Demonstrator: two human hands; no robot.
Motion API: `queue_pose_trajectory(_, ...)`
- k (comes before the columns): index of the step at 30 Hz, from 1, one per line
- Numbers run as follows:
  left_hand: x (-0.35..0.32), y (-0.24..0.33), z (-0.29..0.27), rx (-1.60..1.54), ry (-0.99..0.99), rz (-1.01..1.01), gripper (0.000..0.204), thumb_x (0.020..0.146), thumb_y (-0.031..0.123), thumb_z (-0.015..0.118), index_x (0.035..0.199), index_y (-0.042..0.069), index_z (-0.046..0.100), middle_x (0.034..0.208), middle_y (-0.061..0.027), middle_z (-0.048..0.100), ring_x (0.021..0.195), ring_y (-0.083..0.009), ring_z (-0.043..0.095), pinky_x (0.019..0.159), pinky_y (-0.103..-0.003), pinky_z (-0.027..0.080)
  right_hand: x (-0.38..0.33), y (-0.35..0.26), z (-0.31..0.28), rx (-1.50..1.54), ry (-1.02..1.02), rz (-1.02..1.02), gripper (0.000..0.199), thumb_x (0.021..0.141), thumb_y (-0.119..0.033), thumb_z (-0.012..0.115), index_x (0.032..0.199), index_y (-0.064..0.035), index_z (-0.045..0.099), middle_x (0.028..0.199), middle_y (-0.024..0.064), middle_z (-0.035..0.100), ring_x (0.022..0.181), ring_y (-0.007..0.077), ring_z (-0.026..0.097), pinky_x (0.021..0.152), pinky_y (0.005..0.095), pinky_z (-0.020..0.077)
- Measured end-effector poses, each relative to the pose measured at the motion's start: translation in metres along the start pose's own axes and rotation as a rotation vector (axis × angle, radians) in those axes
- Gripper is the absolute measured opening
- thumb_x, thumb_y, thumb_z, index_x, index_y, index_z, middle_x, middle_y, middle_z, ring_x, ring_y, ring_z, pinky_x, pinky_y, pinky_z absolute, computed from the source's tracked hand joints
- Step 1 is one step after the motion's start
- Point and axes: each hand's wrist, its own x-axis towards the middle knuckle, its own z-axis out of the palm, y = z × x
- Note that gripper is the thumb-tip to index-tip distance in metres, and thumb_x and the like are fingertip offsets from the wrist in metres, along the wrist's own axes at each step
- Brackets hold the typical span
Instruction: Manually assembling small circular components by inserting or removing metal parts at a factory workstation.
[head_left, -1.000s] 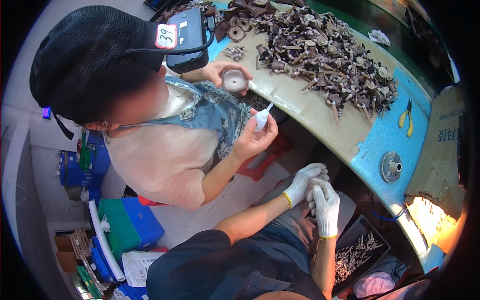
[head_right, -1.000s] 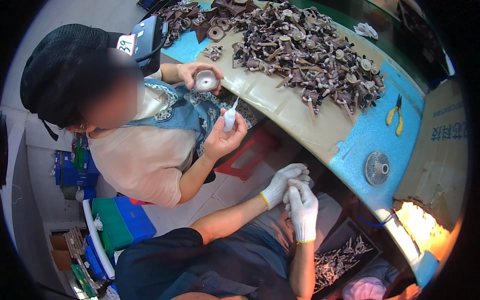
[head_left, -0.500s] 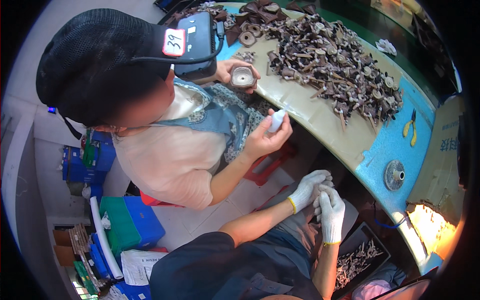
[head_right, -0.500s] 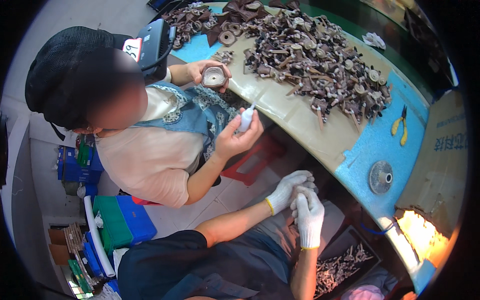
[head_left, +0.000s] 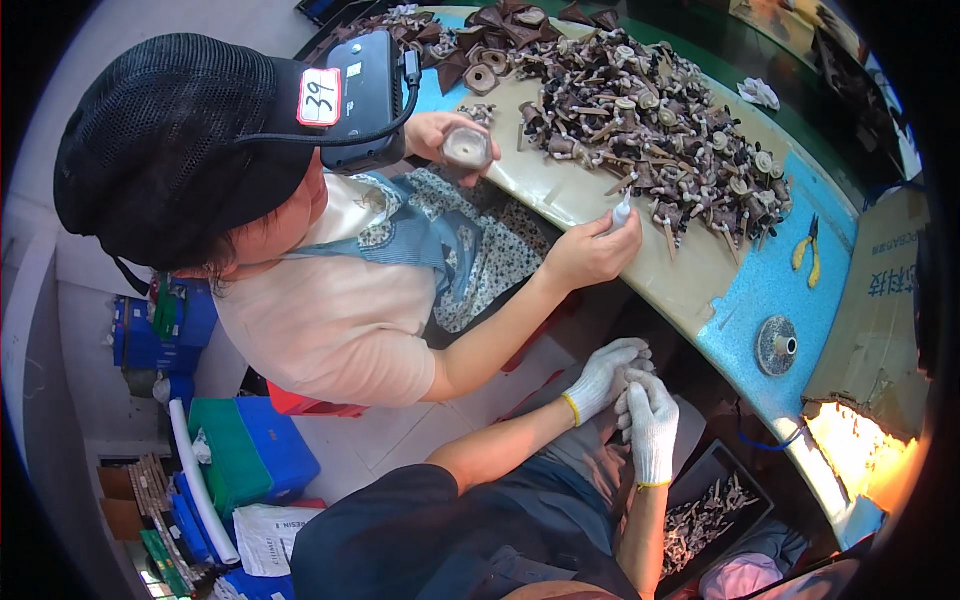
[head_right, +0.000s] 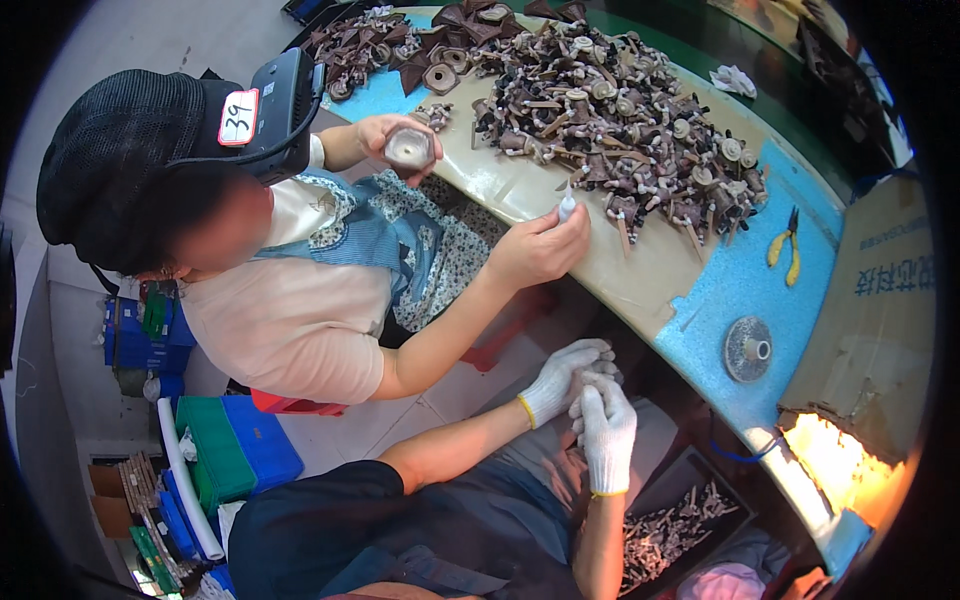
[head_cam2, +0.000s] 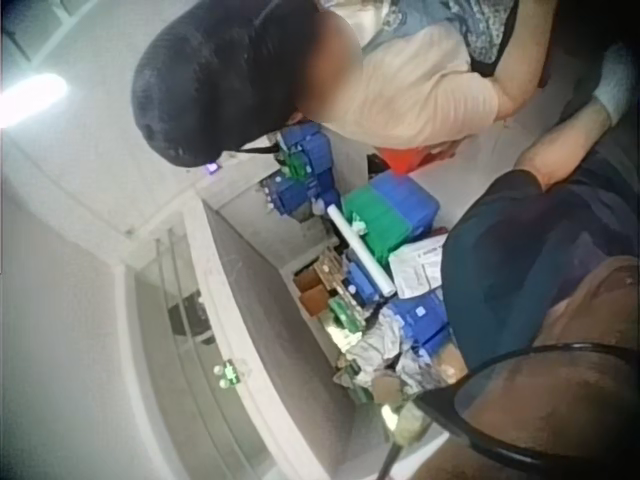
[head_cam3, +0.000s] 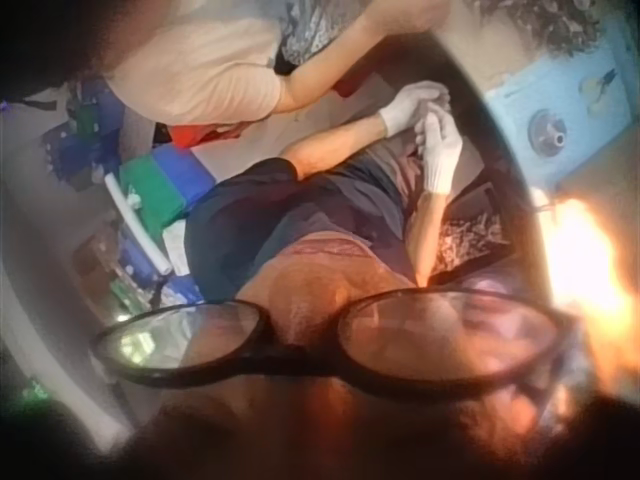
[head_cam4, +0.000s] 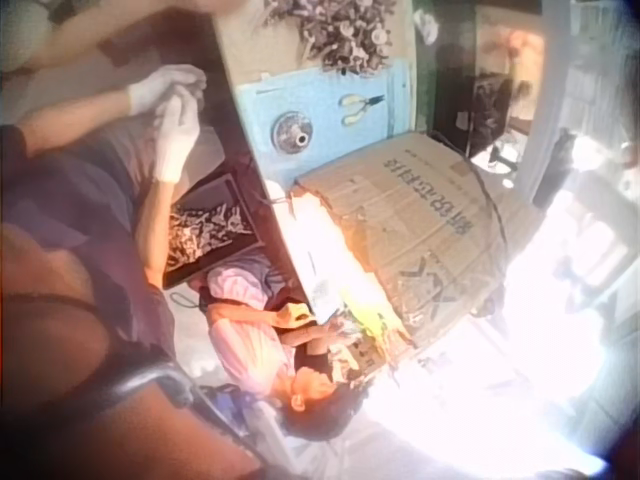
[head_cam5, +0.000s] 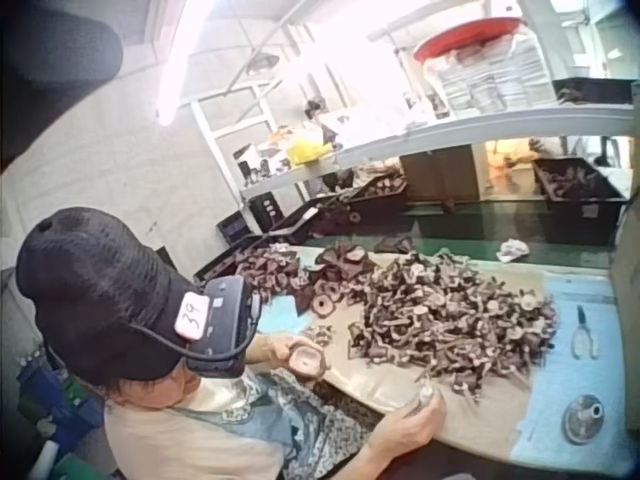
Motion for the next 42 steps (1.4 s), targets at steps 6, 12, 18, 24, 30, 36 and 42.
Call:
queue_pose_trajectory(6,-0.004,0.003,0.005,0.040,-0.006,0.022,0.027,0.102,0.006,0.064,0.128,0.000,0.064,0.117,-0.0152,0.070,0.102,-0.0286,0.071,0.093,-0.042,0.061,0.000,-0.001,0.000,-0.002,-0.004,-0.005,0.029,0.107,-0.016,0.055,0.128,-0.0033,0.070,0.078,-0.0015,0.065,0.055,0.0029,0.052,0.047,0.0192,0.0414)
queue_pose_trajectory(12,0.001,-0.001,-0.004,-0.002,-0.013,0.008,0.031,0.101,0.006,0.065,0.131,-0.001,0.061,0.117,-0.0163,0.069,0.101,-0.0305,0.072,0.092,-0.048,0.062,-0.001,0.003,0.001,0.012,-0.006,-0.005,0.029,0.107,-0.016,0.055,0.128,-0.0039,0.070,0.077,-0.0017,0.064,0.055,0.0031,0.052,0.047,0.0195,0.0414)
queue_pose_trajectory(18,0.005,-0.002,-0.007,-0.001,0.004,0.002,0.031,0.101,0.006,0.065,0.131,-0.001,0.061,0.116,-0.0154,0.069,0.100,-0.0311,0.072,0.091,-0.050,0.063,-0.002,0.002,0.004,0.025,-0.008,-0.006,0.027,0.107,-0.015,0.055,0.127,-0.0046,0.071,0.077,-0.0017,0.064,0.055,0.0031,0.051,0.048,0.0195,0.0403)
queue_pose_trajectory(24,0.003,-0.001,-0.002,0.031,0.028,0.006,0.029,0.102,0.007,0.064,0.130,0.000,0.062,0.115,-0.0152,0.070,0.099,-0.0296,0.073,0.091,-0.050,0.064,-0.003,-0.002,0.004,0.029,-0.004,0.004,0.025,0.108,-0.014,0.057,0.125,-0.0029,0.072,0.077,-0.0008,0.065,0.057,0.0034,0.052,0.051,0.0198,0.0419)
queue_pose_trajectory(30,0.003,-0.001,0.000,0.020,0.027,0.002,0.029,0.102,0.007,0.064,0.130,-0.001,0.062,0.115,-0.0155,0.070,0.099,-0.0294,0.073,0.092,-0.050,0.064,-0.003,-0.001,0.002,0.031,-0.005,0.001,0.025,0.108,-0.014,0.057,0.125,-0.0032,0.072,0.077,-0.0006,0.065,0.057,0.0035,0.052,0.051,0.0198,0.0422)
queue_pose_trajectory(36,0.005,-0.002,-0.004,0.040,0.029,0.002,0.030,0.103,0.007,0.063,0.131,0.000,0.062,0.118,-0.0158,0.070,0.101,-0.0296,0.072,0.093,-0.048,0.063,-0.003,0.000,0.002,0.021,-0.010,-0.007,0.026,0.108,-0.014,0.056,0.125,-0.0037,0.072,0.077,-0.0010,0.065,0.057,0.0034,0.052,0.051,0.0196,0.0422)
queue_pose_trajectory(42,0.003,-0.001,-0.002,0.028,0.015,-0.016,0.030,0.103,0.007,0.064,0.131,0.001,0.063,0.120,-0.0157,0.070,0.105,-0.0286,0.070,0.092,-0.043,0.061,-0.002,-0.001,0.002,0.019,-0.003,-0.006,0.026,0.107,-0.014,0.056,0.125,-0.0042,0.072,0.077,-0.0017,0.065,0.056,0.0031,0.052,0.050,0.0196,0.0418)
